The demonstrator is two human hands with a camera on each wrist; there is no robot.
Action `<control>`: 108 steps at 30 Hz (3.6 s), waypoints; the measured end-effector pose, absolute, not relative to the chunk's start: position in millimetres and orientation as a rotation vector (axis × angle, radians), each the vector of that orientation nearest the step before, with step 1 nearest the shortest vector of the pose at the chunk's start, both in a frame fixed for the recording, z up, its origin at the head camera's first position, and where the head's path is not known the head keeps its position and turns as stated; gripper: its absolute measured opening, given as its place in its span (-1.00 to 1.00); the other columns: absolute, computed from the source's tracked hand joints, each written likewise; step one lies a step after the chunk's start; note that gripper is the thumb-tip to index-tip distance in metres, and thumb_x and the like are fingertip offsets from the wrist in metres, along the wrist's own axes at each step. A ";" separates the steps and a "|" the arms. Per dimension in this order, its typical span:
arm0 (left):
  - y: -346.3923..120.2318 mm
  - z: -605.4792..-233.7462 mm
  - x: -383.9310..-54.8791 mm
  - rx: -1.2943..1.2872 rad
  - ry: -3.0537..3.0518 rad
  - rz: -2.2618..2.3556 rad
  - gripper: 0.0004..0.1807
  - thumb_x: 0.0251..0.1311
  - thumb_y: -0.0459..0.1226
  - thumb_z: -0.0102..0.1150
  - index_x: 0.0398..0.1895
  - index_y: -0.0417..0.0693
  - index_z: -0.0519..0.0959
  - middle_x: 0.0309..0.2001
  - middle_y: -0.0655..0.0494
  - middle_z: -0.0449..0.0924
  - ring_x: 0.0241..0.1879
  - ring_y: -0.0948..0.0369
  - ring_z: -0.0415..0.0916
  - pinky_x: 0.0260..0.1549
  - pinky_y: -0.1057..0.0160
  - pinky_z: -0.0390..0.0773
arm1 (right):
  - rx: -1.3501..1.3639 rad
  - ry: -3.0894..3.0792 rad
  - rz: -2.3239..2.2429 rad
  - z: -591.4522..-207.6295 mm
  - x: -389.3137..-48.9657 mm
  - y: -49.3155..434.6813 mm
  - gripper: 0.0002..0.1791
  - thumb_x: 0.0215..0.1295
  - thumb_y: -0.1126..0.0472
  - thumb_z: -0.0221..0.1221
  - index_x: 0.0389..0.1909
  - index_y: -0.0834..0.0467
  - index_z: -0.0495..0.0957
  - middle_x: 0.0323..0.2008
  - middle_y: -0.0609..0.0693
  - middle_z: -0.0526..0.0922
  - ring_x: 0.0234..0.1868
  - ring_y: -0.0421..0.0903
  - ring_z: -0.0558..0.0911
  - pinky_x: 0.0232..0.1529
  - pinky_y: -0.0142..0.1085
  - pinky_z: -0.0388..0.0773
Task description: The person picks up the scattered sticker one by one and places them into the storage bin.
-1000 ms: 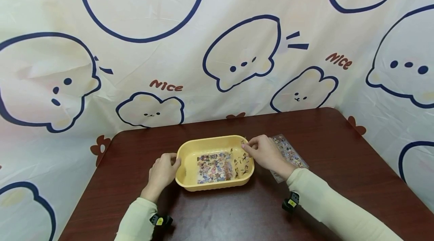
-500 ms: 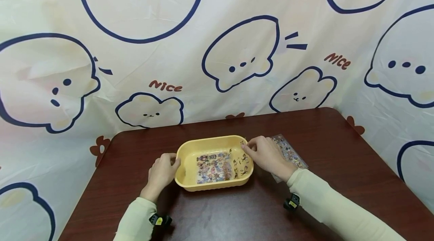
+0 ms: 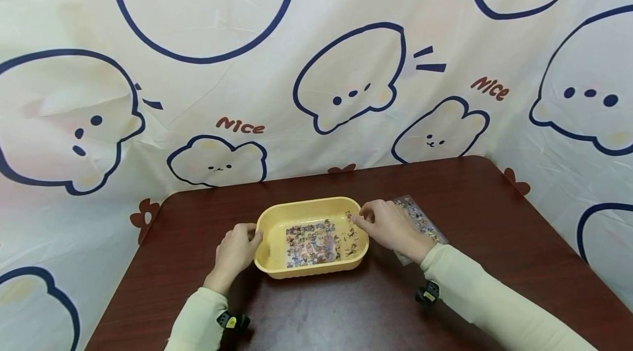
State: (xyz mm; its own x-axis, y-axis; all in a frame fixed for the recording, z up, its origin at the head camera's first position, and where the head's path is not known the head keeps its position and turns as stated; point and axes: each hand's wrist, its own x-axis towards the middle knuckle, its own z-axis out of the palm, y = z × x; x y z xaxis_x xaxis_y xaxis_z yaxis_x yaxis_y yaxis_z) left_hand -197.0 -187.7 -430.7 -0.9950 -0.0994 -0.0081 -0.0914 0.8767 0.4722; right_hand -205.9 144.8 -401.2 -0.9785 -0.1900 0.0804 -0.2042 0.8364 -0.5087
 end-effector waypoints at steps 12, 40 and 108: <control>-186.5 -429.6 -197.6 0.173 -3.043 -0.755 -0.61 0.37 -0.15 0.11 0.14 -0.13 0.66 -0.06 -0.10 0.76 -0.14 -0.02 0.69 -0.17 -0.15 0.56 | 0.292 -2.976 0.913 -399.0 -202.2 150.7 -0.73 0.36 -0.01 0.27 -0.20 0.12 0.71 -0.55 -0.12 0.60 -0.63 -0.20 0.45 -0.62 -0.35 0.36; -188.8 -430.3 -197.4 0.165 -3.034 -0.749 -0.59 0.35 -0.16 0.12 0.15 -0.18 0.64 -0.07 -0.14 0.76 -0.18 -0.03 0.70 -0.24 -0.13 0.57 | 0.240 -2.940 0.805 -401.6 -196.0 176.7 -0.68 0.36 -0.10 0.24 -0.16 0.07 0.73 -0.42 -0.13 0.69 -0.45 -0.23 0.54 -0.44 -0.31 0.44; -188.0 -430.7 -198.0 0.162 -3.039 -0.775 -0.60 0.37 -0.16 0.12 0.15 -0.18 0.65 -0.06 -0.13 0.76 -0.20 0.02 0.69 -0.25 -0.11 0.57 | 0.150 -3.063 0.644 -422.5 -206.2 249.4 -0.63 0.39 -0.09 0.20 -0.47 0.10 0.60 -0.71 -0.10 0.41 -0.68 -0.16 0.38 -0.68 -0.32 0.18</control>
